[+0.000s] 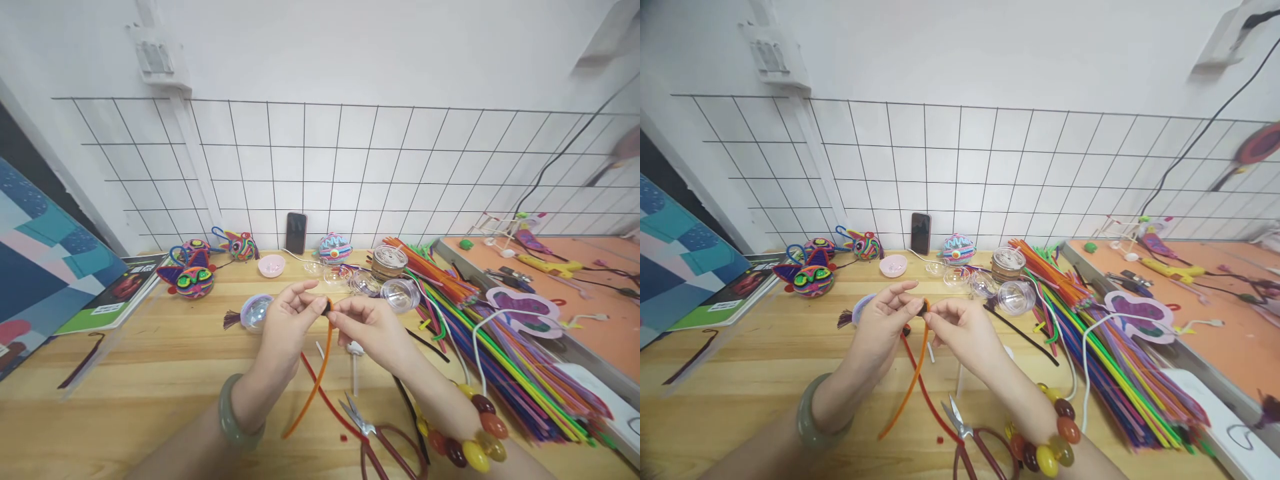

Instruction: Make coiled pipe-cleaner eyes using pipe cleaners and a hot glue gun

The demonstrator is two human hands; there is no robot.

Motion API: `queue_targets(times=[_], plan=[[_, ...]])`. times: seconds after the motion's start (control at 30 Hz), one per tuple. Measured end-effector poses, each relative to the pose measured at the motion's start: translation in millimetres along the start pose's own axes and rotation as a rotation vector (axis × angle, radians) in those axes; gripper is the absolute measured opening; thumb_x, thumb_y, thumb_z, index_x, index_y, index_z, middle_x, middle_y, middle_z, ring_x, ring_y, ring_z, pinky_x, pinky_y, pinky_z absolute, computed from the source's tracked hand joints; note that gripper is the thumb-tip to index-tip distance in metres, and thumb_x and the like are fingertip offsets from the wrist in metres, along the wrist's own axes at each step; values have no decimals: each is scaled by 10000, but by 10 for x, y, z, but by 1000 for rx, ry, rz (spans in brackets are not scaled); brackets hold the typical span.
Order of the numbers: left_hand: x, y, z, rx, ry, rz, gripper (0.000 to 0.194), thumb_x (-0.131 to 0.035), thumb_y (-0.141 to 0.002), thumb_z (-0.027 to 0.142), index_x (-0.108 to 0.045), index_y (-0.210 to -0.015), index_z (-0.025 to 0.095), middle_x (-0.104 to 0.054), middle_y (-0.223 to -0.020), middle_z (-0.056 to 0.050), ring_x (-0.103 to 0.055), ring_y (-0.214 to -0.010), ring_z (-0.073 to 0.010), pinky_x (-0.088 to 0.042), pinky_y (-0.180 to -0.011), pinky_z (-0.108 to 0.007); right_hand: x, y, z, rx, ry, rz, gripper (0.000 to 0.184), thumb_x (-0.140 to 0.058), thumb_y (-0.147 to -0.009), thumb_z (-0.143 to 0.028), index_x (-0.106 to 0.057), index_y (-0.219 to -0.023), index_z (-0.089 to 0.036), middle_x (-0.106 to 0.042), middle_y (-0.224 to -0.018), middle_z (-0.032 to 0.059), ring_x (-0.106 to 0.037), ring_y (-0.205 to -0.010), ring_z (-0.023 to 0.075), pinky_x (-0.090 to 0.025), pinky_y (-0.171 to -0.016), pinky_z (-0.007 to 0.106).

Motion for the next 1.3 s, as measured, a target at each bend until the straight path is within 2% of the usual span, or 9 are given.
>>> queue_targets(times=[0.27, 0.4, 0.57, 0.83, 1.0, 1.17, 1.3], plan=[[-42, 28, 2, 122, 84, -16, 323, -705, -632, 182, -587, -932, 153, -612, -629, 21, -565, -643, -89, -424, -687, -225, 52, -22, 37, -14, -55, -19, 151, -629, -677, -276, -577, -652, -136, -541, -512, -50, -501, -414, 58, -402, -433, 173], [-32, 15, 40, 172, 106, -45, 253, -660, -692, 278, -606, -907, 157, -615, -710, -3, -563, -680, -100, -424, -671, -233, 95, -26, 36, -35, -46, -52, 147, -628, -686, -268, -576, -653, -135, -553, -478, -45, -495, -395, 60, -370, -414, 165], [5, -10, 51, 228, 67, -117, 245, -627, -718, 338, -629, -873, 148, -603, -690, -6, -549, -641, -91, -420, -629, -222, 110, -19, 3, -65, -34, -91, 143, -617, -689, -250, -576, -629, -127, -545, -470, -49, -481, -387, 48, -367, -424, 160], [32, -26, 59, 163, -142, -177, 296, -709, -627, 200, -602, -896, 141, -653, -651, -9, -597, -631, -112, -444, -634, -228, 124, -9, 14, -47, 91, -118, 114, -561, -693, -197, -574, -598, -135, -531, -478, -50, -487, -419, 58, -376, -440, 168], [22, -25, 58, 127, -175, -136, 309, -721, -600, 191, -602, -882, 148, -658, -628, 2, -601, -612, -115, -452, -624, -229, 96, -8, -9, -33, 155, -96, 130, -554, -693, -198, -575, -581, -136, -521, -490, -44, -486, -432, 63, -385, -439, 170], [48, -46, 46, 79, -161, -105, 318, -698, -631, 193, -592, -927, 146, -642, -617, 11, -587, -612, -105, -448, -619, -221, 101, -1, -20, -60, 112, -81, 148, -596, -699, -276, -622, -674, -133, -537, -492, -40, -492, -417, 68, -397, -425, 178], [68, -57, 35, 95, -126, -93, 322, -696, -635, 181, -584, -934, 145, -626, -617, 18, -573, -601, -92, -442, -613, -212, 116, 1, -15, -47, 59, -102, 196, -608, -707, -321, -640, -705, -128, -537, -498, -38, -495, -421, 67, -410, -433, 181]])
Point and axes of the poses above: each hand's wrist, its own y-axis away from the middle knuckle, its own x-axis out of the back of the hand, z = x × y, the point moved 1 cm from there along -y, towards the middle knuckle
